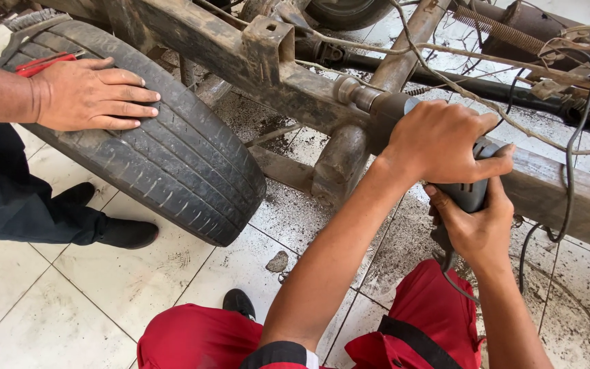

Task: Clean and grind the metal chassis of a vehicle using a power tool with a wire brush attachment.

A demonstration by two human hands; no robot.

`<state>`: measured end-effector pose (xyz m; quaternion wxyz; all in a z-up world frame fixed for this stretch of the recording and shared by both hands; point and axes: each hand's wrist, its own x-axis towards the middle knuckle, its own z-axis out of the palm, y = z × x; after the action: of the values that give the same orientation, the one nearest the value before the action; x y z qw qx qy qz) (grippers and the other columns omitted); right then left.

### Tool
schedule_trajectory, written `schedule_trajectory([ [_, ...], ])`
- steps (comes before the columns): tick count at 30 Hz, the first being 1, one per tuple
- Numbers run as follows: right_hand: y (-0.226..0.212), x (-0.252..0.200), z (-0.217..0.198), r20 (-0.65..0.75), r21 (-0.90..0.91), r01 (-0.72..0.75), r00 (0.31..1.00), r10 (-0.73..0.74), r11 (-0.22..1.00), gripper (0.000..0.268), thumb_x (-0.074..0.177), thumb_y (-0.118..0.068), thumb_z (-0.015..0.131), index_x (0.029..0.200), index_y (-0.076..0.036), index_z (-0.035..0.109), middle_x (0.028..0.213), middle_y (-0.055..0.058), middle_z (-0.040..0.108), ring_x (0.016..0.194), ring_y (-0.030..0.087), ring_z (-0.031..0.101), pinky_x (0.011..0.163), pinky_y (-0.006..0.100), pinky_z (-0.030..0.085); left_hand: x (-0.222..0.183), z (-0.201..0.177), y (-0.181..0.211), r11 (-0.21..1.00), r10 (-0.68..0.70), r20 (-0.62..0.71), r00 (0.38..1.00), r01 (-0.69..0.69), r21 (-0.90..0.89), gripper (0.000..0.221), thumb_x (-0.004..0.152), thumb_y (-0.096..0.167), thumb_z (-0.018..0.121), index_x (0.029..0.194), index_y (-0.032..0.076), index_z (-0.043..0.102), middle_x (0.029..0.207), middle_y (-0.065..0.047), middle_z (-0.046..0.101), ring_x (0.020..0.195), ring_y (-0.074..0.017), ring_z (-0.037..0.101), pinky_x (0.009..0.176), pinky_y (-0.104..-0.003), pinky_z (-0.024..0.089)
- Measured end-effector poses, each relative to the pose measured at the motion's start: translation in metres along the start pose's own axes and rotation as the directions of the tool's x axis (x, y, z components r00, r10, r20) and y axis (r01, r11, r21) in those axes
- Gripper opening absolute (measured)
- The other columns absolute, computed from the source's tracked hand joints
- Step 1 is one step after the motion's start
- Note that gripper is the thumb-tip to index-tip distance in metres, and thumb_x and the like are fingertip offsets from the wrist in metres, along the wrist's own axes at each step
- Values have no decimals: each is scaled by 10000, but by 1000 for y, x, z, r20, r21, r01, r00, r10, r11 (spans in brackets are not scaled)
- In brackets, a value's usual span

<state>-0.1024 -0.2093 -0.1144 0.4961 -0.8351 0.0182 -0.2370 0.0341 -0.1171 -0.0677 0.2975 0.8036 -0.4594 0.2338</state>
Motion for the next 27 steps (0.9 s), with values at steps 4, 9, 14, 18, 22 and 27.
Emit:
schedule_trajectory([
  [4, -8, 3, 10, 6, 39, -52, 999, 52, 998, 471, 905, -202, 826, 1230, 27, 573, 900, 86, 717, 750, 132, 684, 633, 290, 540, -3, 6, -15, 999, 38, -36, 999, -38, -19, 607, 784, 673, 572, 818, 94, 748, 533, -66, 646, 503, -207, 701, 543, -420, 569],
  [9, -10, 6, 28, 24, 112, -79, 997, 76, 991, 458, 896, -211, 825, 1192, 25, 568, 872, 75, 708, 719, 131, 679, 604, 283, 537, -10, -7, -27, 1000, 5, 17, 1000, -5, 19, 605, 800, 678, 548, 771, 104, 733, 532, -71, 636, 550, -219, 703, 571, -423, 573],
  [14, -7, 10, 43, 21, 117, -15, 1000, 13, 993, 452, 913, -210, 827, 1189, 36, 566, 885, 77, 706, 735, 130, 681, 615, 282, 536, -14, -15, -41, 999, -8, 54, 999, 5, 44, 598, 814, 673, 543, 756, 107, 728, 529, -60, 626, 539, -203, 697, 584, -425, 576],
  [18, -9, 16, 53, 56, 146, -62, 997, 55, 987, 463, 900, -227, 823, 1179, 30, 558, 867, 65, 698, 717, 129, 695, 595, 285, 555, -14, -28, -47, 997, -52, 87, 995, 46, 69, 583, 821, 667, 537, 737, 124, 732, 523, -39, 629, 538, -191, 698, 615, -436, 575],
  [22, -12, 21, 61, 50, 183, 3, 999, -13, 983, 466, 921, -224, 823, 1200, 38, 558, 904, 72, 691, 753, 132, 682, 631, 286, 551, -14, -30, -57, 997, -25, 56, 998, 21, 78, 583, 799, 674, 547, 786, 122, 733, 484, -42, 618, 494, -193, 686, 562, -430, 561],
  [27, -14, 28, 68, 53, 119, 12, 998, -18, 993, 490, 905, -228, 831, 1212, 36, 555, 919, 78, 698, 741, 139, 693, 617, 287, 558, -11, -35, -67, 992, -71, 149, 986, 55, 114, 593, 822, 679, 520, 726, 125, 710, 516, -39, 613, 498, -175, 678, 545, -392, 559],
])
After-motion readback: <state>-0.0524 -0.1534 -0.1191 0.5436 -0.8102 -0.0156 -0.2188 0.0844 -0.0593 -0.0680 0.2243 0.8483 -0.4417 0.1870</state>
